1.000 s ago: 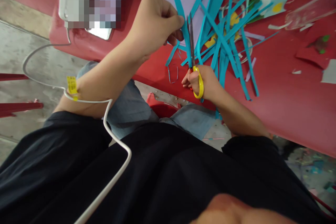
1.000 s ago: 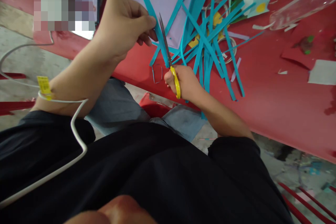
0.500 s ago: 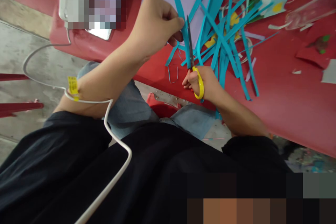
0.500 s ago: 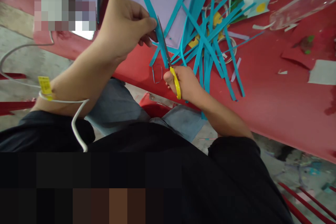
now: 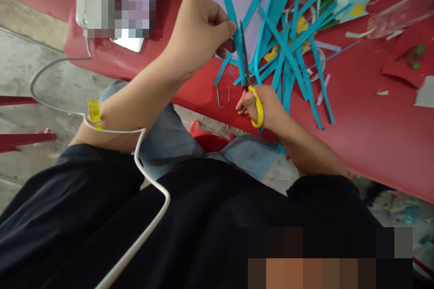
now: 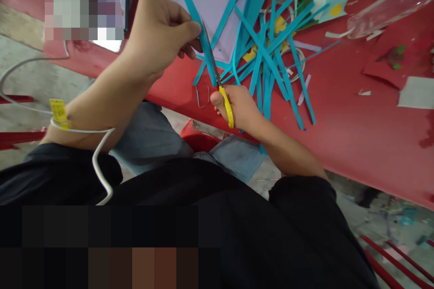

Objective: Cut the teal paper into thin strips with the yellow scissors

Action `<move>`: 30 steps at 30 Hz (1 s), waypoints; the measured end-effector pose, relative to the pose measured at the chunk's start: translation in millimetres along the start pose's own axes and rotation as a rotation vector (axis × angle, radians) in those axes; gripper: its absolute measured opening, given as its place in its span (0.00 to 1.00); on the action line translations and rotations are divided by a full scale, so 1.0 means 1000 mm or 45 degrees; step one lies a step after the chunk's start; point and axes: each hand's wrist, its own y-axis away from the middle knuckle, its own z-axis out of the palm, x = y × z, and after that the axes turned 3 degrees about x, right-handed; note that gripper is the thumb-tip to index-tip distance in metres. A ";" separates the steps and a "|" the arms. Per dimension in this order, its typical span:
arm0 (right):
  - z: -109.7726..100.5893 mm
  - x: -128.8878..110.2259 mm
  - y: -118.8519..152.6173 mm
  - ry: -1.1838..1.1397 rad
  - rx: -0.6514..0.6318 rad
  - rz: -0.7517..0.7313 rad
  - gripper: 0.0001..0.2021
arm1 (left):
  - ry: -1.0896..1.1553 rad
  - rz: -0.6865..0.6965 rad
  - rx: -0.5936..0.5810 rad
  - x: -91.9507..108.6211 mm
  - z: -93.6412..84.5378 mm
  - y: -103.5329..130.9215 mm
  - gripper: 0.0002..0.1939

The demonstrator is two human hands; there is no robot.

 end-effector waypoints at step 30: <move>-0.006 -0.016 0.005 -0.003 -0.017 -0.011 0.40 | -0.057 0.056 -0.003 -0.003 -0.002 -0.002 0.16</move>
